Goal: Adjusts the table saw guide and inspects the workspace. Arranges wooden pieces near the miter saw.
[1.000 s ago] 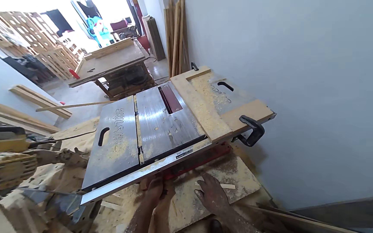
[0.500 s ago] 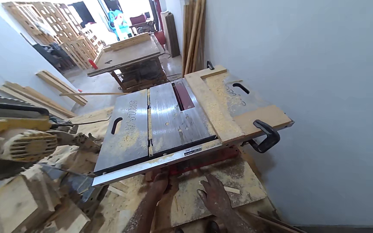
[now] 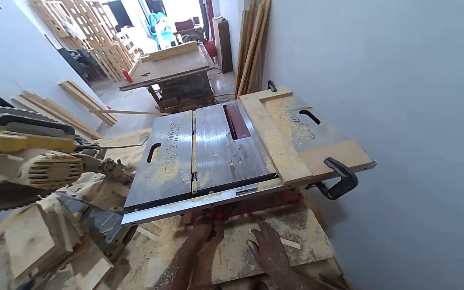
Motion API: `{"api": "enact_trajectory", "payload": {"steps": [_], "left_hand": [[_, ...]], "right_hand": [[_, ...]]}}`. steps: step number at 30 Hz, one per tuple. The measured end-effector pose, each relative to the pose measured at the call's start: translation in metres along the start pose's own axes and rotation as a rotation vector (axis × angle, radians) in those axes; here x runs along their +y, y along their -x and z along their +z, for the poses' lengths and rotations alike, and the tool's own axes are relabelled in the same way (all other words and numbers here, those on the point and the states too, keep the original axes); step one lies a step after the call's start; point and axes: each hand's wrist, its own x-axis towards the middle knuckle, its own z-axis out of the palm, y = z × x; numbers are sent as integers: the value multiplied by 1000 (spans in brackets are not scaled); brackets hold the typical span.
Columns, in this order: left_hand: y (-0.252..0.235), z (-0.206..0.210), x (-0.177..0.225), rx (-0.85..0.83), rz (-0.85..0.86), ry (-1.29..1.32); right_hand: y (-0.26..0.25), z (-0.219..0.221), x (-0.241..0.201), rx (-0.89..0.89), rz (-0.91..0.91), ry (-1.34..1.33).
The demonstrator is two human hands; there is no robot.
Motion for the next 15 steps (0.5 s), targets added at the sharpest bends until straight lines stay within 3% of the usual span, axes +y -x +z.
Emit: {"api": "enact_trajectory", "payload": {"steps": [15], "left_hand": [[1, -1, -1, -1, -14, 18]], "right_hand": [[0, 5, 1, 45, -15, 24]]}}
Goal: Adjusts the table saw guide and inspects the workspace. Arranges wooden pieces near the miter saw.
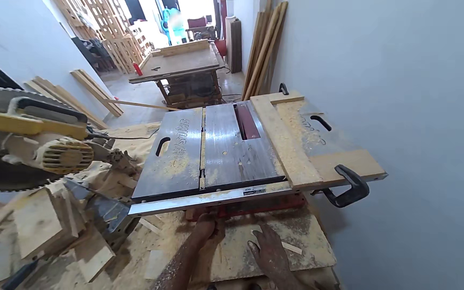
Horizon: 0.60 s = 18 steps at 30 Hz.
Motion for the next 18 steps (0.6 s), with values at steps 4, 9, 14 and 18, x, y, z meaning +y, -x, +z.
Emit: {"api": "enact_trajectory", "payload": {"steps": [4, 9, 14, 18], "left_hand": [[-1, 0, 1, -10, -5, 3], [1, -1, 1, -16, 23, -5], [3, -2, -1, -16, 20, -25], [1, -3, -1, -38, 41, 1]], "right_hand": [[0, -1, 0, 1, -3, 10], [-1, -4, -2, -28, 12, 4], [3, -5, -4, -29, 16, -2], [3, -7, -4, -21, 9, -25]]}}
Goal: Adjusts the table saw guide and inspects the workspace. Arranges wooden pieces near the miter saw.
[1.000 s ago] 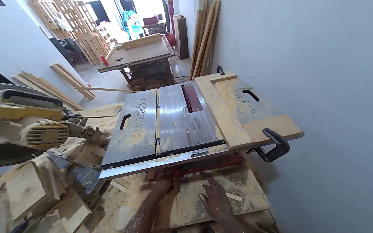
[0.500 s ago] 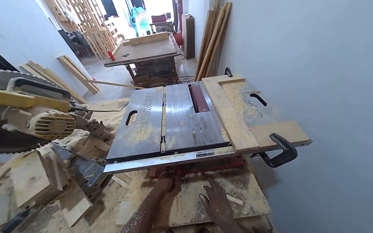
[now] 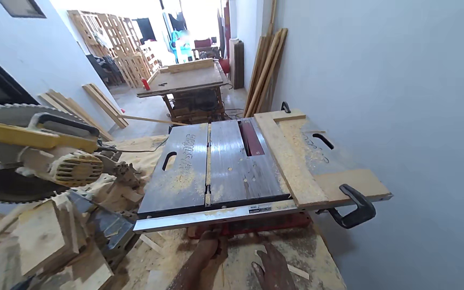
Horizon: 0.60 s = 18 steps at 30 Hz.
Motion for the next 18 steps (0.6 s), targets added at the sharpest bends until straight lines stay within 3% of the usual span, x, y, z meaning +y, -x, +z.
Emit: {"api": "enact_trajectory", "payload": {"steps": [18], "left_hand": [[-3, -2, -9, -41, -16, 32]], "right_hand": [[3, 4, 0, 36, -2, 27]]}}
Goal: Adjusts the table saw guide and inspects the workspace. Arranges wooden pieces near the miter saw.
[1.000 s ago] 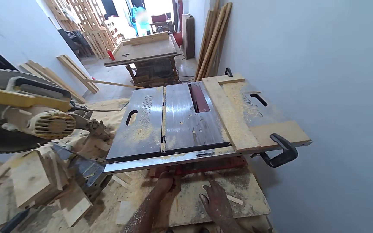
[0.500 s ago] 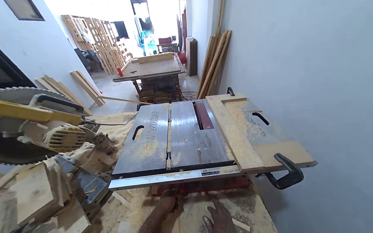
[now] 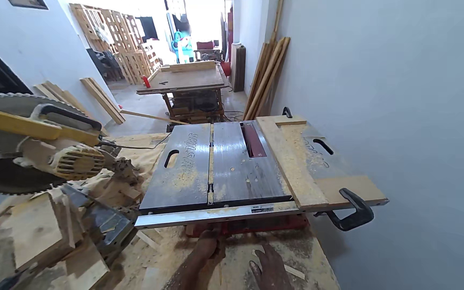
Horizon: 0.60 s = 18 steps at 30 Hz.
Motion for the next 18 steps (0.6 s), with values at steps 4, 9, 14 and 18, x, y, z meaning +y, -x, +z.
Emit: {"api": "enact_trajectory", "payload": {"steps": [4, 9, 14, 18], "left_hand": [[-2, -1, -4, -10, 46, -17], [-2, -2, -4, -12, 63, -32], [-2, -2, -6, -8, 81, -56], [-3, -2, -6, -18, 95, -49]], "right_hand": [[0, 2, 1, 35, -6, -3], [-3, 6, 2, 35, 4, 25], [-5, 5, 1, 14, 24, 43], [-5, 4, 0, 2, 36, 45]]}}
